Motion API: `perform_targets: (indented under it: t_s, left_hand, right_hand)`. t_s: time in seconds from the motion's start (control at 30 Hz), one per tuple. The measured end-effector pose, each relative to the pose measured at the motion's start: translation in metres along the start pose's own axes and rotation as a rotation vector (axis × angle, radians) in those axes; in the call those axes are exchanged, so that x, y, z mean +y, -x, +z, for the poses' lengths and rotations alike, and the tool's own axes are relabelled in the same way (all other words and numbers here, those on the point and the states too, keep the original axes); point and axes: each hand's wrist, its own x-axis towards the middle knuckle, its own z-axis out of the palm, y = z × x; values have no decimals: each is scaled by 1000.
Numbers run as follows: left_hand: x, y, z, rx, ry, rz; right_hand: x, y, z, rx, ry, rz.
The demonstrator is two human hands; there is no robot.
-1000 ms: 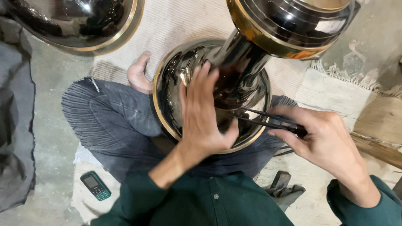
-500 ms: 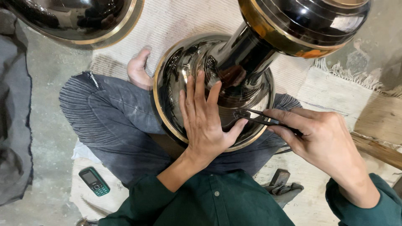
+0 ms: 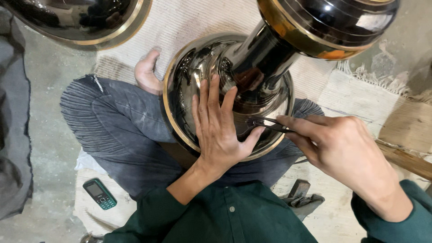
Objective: The person sits cross-legged on a floor mat and uses a small tool to polish the surface of a large, shiny metal vessel. They hold the vessel steady with one hand while applying the tool with the other, working on the curved base and rim.
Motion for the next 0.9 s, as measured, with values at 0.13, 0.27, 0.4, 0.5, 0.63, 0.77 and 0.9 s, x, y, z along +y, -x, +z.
perform_targets:
  t_s: [0.13,0.27,0.4,0.5,0.63,0.77,0.9]
  left_hand:
    - [-5,5,-4,-28,34,30]
    - [-15,11,-9,-23,-13,24]
    - [-29,16,-18,-25,-32,-16]
    - [-34,20,-18,-14,-17,-19]
    - [-35,21,-17,5,-8,-16]
    - [-37,22,-16,0,-5,-17]
    - [-37,23,-17,-3,6,-23]
  right_hand:
    - [-7,-6,-5,-266,212,77]
    - [-20,-18,-1,-376,420,-16]
    - [-42,-23,-1,-322,480,-93]
    - [-57,-28,-5,-315,549,-110]
    - [-72,-35,-8,-386,613,-53]
    - [-79,-37,-5,-352,620,-56]
    - [-82,-38,-3,-360,625,-58]
